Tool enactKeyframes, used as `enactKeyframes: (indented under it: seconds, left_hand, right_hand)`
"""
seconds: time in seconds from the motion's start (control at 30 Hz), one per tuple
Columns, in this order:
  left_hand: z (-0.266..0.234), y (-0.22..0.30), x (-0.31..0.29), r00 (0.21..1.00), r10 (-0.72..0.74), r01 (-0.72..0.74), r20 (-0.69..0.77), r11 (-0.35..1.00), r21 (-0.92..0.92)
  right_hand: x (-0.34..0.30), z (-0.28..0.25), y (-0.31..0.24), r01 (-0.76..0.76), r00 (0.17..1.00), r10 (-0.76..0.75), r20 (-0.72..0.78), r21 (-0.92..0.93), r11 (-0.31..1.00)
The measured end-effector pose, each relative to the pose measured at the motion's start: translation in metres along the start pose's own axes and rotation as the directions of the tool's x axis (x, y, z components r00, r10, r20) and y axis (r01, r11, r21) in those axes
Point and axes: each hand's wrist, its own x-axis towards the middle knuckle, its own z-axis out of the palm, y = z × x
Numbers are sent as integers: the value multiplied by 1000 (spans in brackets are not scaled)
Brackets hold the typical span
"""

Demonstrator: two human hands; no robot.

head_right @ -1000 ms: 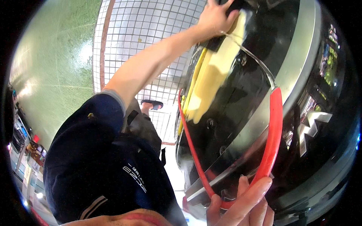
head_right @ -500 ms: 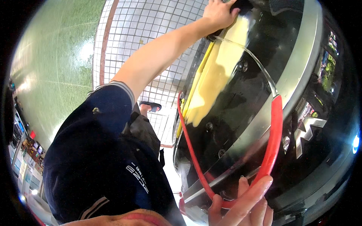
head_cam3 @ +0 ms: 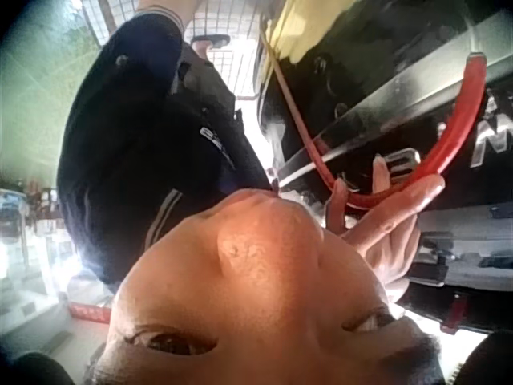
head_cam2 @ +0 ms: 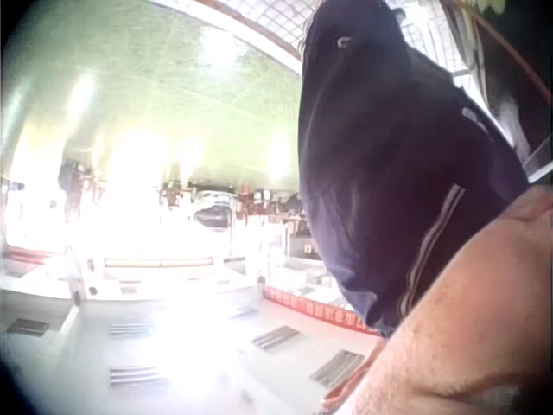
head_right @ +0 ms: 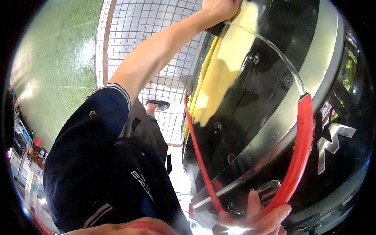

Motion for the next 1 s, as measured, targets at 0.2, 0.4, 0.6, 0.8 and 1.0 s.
enactKeyframes:
  seconds: [0.2, 0.4, 0.6, 0.8, 1.0]
  left_hand:
    - [-17, -24, -121, 1000, 23, -23, 8, 999, 42]
    - [-7, -13, -26, 998, 3, -5, -57, 999, -33]
    - [-20, 4, -123, 995, 97, -95, 26, 994, -61]
    - [-5, -15, -5, 987, -162, 161, -22, 986, -51]
    - [-18, 5, -82, 985, -145, 147, 96, 989, -10]
  right_hand:
    - [-3, 2, 1, -17, 999, 19, -39, 40, 999]
    - [-6, 2, -1, 22, 998, -21, -57, 27, 999]
    - [-2, -8, -2, 39, 999, -38, -6, 94, 995]
    - [-3, -6, -1, 48, 999, -47, -28, 59, 997]
    - [0, -8, 1, 64, 998, -62, -32, 67, 996]
